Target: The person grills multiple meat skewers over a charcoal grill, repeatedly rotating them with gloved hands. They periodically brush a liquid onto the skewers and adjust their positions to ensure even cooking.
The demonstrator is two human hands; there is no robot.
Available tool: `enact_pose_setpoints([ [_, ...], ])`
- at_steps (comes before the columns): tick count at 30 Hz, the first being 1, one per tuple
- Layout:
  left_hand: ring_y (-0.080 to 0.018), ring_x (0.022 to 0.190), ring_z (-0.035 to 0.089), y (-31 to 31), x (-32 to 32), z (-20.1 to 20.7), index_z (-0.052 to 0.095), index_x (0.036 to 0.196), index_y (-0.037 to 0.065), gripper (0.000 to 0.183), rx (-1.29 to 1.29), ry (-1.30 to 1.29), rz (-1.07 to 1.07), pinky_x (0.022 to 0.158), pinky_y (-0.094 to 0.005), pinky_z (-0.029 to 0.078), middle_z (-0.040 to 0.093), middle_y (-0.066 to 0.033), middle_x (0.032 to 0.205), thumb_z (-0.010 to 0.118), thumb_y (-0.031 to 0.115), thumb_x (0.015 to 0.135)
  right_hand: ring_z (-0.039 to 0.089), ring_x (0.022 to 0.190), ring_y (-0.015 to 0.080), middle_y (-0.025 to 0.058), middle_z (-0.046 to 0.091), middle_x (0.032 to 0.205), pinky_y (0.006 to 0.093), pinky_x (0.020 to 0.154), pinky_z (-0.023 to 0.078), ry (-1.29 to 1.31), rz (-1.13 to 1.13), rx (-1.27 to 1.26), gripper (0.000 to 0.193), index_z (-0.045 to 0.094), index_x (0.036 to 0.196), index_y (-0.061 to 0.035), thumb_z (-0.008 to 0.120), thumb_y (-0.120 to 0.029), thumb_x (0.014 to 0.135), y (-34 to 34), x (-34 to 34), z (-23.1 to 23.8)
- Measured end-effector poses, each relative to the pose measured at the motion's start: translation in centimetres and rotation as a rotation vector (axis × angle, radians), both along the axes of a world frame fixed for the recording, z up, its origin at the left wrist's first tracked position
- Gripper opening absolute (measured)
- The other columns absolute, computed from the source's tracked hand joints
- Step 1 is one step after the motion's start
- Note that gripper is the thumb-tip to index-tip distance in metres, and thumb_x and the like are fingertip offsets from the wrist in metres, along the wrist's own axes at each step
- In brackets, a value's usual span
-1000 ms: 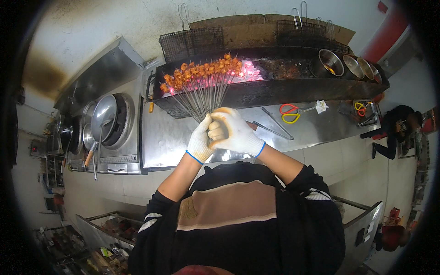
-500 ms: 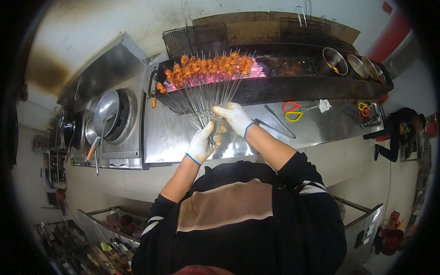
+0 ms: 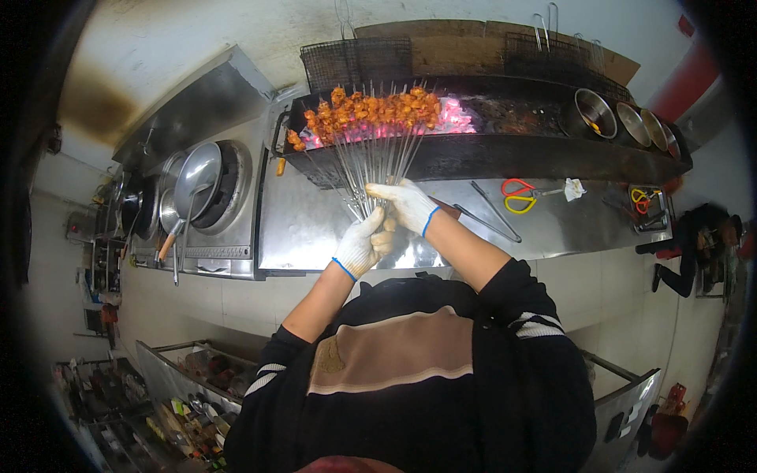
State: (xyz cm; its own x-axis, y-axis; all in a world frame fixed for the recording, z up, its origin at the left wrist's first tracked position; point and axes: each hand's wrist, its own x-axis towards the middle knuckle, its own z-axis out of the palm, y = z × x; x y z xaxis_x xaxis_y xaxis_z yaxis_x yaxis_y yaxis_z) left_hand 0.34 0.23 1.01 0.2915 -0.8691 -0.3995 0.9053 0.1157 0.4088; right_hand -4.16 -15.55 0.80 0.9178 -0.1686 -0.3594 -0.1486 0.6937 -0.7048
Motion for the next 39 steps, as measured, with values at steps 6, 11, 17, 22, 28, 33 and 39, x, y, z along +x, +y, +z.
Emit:
enact_pose_setpoints([
  [6, -0.008, 0.049, 0.034, 0.2, 0.1, -0.4, 0.057, 0.101, 0.004, 0.048, 0.064, 0.05, 0.017, 0.043, -0.022, 0.026, 0.057, -0.006, 0.077, 0.044, 0.05, 0.104, 0.067, 0.079, 0.0166, 0.006, 0.07, 0.091, 0.0317, 0.071, 0.053, -0.037, -0.217, -0.064, 0.017, 0.069, 0.103, -0.0033, 0.073, -0.008, 0.087, 1.6, 0.9, -1.0],
  [11, -0.0076, 0.045, 0.031, 0.3, -0.4, 0.8, 0.056, 0.098, 0.005, 0.052, 0.131, 0.078, 0.024, 0.04, -0.0215, 0.023, 0.055, -0.0066, 0.074, 0.041, 0.054, 0.104, 0.067, 0.081, 0.017, 0.0073, 0.071, 0.096, 0.0319, 0.072, 0.054, 0.025, -0.331, -0.191, 0.021, 0.069, 0.106, -0.002, 0.072, -0.007, 0.086, 2.6, 0.3, -1.0],
  [17, -0.0069, 0.045, 0.03, 0.4, 1.1, 3.3, 0.054, 0.097, 0.004, 0.054, 0.091, 0.198, -0.087, 0.041, -0.0218, 0.025, 0.05, -0.0034, 0.07, 0.043, 0.056, 0.102, 0.061, 0.088, 0.0178, 0.0076, 0.066, 0.098, 0.0374, 0.072, 0.049, 0.101, -0.312, -0.068, 0.029, 0.063, 0.109, -0.0017, 0.074, -0.016, 0.086, 2.5, 0.6, 1.0],
  [22, -0.006, 0.048, 0.035, -1.0, 3.4, 3.2, 0.056, 0.096, 0.002, 0.049, 0.024, 0.175, -0.064, 0.043, -0.0213, 0.031, 0.052, -0.0039, 0.073, 0.045, 0.049, 0.104, 0.059, 0.081, 0.0175, 0.0073, 0.065, 0.094, 0.0348, 0.057, 0.047, 0.042, -0.253, -0.023, 0.027, 0.061, 0.105, -0.0048, 0.075, -0.019, 0.087, 0.7, 2.6, 1.4],
  [28, -0.0098, 0.059, 0.05, -0.3, 1.8, 1.5, 0.059, 0.123, 0.003, 0.041, 0.15, -0.028, -0.031, 0.049, -0.0212, 0.043, 0.065, -0.012, 0.091, 0.049, 0.038, 0.105, 0.061, 0.069, 0.0133, 0.0032, 0.067, 0.088, 0.0306, 0.052, 0.046, -0.072, -0.039, 0.027, 0.019, 0.065, 0.104, -0.006, 0.07, -0.02, 0.093, -0.4, 0.2, 0.6],
  [33, -0.0158, 0.069, 0.064, -0.4, 1.1, 1.7, 0.06, 0.124, 0.003, 0.036, 0.157, -0.197, -0.058, 0.053, -0.0249, 0.051, 0.07, -0.0154, 0.101, 0.05, 0.033, 0.105, 0.061, 0.064, 0.0136, 0.0055, 0.065, 0.084, 0.0276, 0.052, 0.048, -0.032, -0.115, -0.072, 0.015, 0.064, 0.103, -0.0042, 0.069, -0.015, 0.094, -0.9, 0.0, 0.8],
  [39, -0.0186, 0.073, 0.067, -0.6, 0.3, 2.1, 0.06, 0.125, 0.002, 0.035, 0.229, -0.257, -0.039, 0.054, -0.0262, 0.052, 0.07, -0.0162, 0.102, 0.054, 0.029, 0.104, 0.065, 0.081, 0.0174, 0.0085, 0.07, 0.095, 0.0331, 0.072, 0.053, 0.085, -0.111, -0.258, 0.026, 0.068, 0.106, 0.0019, 0.074, -0.017, 0.089, -1.5, -0.6, 0.9],
])
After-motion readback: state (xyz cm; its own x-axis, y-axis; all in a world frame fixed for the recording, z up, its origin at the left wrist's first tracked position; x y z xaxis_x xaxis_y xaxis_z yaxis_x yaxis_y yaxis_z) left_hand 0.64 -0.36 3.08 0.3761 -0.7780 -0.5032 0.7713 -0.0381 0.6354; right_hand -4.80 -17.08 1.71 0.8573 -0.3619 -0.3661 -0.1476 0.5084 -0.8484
